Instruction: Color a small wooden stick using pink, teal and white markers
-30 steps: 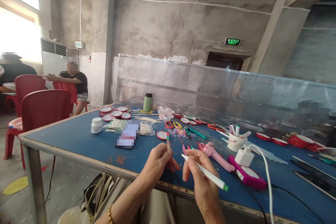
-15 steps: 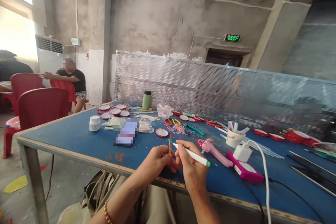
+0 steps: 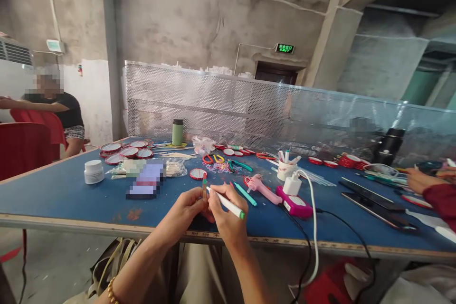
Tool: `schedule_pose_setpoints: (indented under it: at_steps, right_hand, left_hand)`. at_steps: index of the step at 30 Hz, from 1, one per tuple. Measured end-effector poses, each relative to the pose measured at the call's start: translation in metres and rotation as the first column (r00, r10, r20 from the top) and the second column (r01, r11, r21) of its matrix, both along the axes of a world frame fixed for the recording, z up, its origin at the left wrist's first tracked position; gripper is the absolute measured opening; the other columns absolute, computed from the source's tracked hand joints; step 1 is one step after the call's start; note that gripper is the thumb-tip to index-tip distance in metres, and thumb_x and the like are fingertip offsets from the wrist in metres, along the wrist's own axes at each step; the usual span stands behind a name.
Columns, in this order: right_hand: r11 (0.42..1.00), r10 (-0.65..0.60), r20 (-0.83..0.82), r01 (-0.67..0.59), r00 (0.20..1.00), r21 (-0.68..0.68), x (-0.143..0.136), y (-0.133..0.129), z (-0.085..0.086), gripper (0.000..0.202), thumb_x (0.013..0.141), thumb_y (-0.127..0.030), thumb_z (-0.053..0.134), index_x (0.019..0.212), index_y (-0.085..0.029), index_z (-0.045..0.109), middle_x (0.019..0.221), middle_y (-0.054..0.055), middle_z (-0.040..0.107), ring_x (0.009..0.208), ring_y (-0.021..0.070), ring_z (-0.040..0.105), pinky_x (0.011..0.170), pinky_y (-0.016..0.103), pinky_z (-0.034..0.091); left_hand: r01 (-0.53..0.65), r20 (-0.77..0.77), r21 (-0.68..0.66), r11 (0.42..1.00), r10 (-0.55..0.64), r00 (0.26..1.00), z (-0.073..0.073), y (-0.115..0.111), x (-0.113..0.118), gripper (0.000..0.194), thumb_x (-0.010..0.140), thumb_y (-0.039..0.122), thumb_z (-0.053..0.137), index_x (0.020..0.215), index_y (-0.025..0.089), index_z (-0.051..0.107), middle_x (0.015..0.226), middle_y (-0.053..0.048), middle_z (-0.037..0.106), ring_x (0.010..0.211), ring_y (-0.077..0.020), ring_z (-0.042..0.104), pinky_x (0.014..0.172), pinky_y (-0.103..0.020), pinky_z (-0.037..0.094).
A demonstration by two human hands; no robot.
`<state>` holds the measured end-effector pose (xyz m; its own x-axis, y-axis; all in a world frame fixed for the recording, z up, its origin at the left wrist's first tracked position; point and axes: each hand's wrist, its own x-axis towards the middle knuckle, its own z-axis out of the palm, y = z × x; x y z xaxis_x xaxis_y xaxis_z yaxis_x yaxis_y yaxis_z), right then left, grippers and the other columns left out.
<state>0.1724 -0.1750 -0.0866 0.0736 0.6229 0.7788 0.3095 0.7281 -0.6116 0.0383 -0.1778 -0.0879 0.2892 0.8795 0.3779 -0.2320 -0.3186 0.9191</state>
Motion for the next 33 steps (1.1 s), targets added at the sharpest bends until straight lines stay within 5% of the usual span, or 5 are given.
schedule_pose_setpoints:
  at_steps: [4,33]
  right_hand:
    - [0.998,-0.061,0.062,0.059,0.996,0.033,0.001,-0.002,-0.002,0.022,0.093,-0.036,0.057,0.081,-0.019,0.066,0.064,0.000,0.065,0.054,0.0125,0.061,0.047,0.021,0.047]
    - [0.992,-0.036,0.110,0.022,0.993,0.123,-0.001,-0.007,-0.003,0.015,0.095,-0.026,0.056,0.085,-0.020,0.065,0.070,0.000,0.068,0.061,0.0126,0.064,0.060,0.023,0.050]
  left_hand:
    - [0.009,-0.003,-0.016,1.000,-0.009,1.000,0.003,-0.004,-0.002,0.032,0.086,0.045,0.061,0.078,0.014,0.058,0.070,-0.004,0.065,0.063,-0.0149,0.065,0.065,-0.025,0.051]
    - [-0.031,-0.103,0.070,0.997,0.038,0.994,-0.012,0.005,0.000,0.034,0.091,0.044,0.052,0.077,0.014,0.059,0.074,-0.004,0.066,0.066,-0.0175,0.068,0.062,-0.025,0.049]
